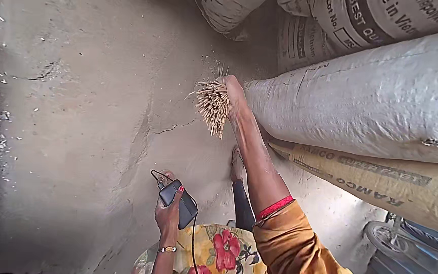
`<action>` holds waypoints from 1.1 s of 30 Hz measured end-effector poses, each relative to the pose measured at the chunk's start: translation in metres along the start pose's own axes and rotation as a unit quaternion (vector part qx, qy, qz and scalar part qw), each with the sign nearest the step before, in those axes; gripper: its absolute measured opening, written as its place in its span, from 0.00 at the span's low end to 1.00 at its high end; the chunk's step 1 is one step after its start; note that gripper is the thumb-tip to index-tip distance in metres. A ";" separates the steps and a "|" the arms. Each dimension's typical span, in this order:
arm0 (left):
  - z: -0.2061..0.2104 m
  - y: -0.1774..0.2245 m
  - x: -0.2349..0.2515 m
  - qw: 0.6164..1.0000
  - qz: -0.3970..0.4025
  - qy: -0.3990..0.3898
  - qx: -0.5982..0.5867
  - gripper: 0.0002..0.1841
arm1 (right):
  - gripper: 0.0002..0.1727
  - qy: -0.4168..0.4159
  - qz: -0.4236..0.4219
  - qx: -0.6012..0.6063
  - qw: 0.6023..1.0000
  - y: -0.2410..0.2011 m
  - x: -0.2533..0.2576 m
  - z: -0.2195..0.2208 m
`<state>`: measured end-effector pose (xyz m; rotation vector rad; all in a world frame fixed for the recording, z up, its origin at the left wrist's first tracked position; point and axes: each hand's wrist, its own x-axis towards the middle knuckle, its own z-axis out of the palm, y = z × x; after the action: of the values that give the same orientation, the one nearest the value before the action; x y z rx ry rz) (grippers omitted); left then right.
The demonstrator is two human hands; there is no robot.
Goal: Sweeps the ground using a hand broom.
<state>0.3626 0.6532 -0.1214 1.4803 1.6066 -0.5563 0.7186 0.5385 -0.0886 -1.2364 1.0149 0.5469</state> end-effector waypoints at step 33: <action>0.073 -0.080 -0.205 0.990 -0.069 -0.101 0.064 0.37 | 0.24 -0.290 -0.031 -0.921 0.260 0.069 -0.105 -0.122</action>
<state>0.2927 0.4618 -0.0110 1.3620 1.5445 -0.8749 0.5717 0.4609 -0.0330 -2.5074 -1.1356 2.2116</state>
